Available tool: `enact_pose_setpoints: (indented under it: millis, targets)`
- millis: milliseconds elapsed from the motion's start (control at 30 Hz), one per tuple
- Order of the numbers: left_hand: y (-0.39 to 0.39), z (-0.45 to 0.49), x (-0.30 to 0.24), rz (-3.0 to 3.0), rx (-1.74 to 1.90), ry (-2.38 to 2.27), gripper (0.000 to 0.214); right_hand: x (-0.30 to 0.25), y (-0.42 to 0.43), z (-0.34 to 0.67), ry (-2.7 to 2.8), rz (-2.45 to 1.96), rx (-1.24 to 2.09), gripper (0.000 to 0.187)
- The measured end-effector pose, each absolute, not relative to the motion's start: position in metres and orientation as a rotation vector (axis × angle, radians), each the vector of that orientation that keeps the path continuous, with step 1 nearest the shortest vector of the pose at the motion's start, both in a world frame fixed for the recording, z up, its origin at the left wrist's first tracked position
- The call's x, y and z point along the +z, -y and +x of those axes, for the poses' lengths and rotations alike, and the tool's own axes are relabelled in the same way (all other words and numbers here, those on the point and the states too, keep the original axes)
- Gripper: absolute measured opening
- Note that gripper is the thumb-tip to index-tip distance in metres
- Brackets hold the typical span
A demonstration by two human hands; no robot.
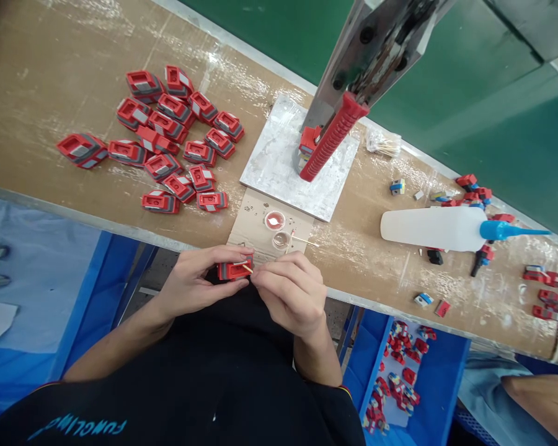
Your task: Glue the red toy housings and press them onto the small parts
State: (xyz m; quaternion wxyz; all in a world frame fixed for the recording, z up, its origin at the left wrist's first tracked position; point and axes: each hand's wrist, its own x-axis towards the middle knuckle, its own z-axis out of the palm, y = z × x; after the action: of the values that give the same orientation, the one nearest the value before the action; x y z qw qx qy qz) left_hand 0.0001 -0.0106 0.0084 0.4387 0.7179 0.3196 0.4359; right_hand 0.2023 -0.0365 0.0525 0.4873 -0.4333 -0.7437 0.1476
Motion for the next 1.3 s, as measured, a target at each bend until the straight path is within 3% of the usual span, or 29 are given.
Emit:
enact_pose_setpoints:
  millis: [433,833,1100,1300]
  targets:
    - [0.01,0.0,0.008,1.827,1.093,-0.764,0.028,0.054,0.036,0.2,1.804,-0.956,0.524,0.017]
    - [0.011,-0.003,0.012,1.942,1.093,-0.785,0.025,0.054,0.039,0.205,1.791,-0.971,0.536,0.027]
    - [0.012,-0.002,0.012,1.929,1.091,-0.806,0.028,0.055,0.038,0.208,1.795,-0.982,0.501,0.02]
    - [0.011,-0.002,0.014,1.931,1.079,-0.808,0.031,0.054,0.038,0.21,1.81,-0.999,0.484,0.025]
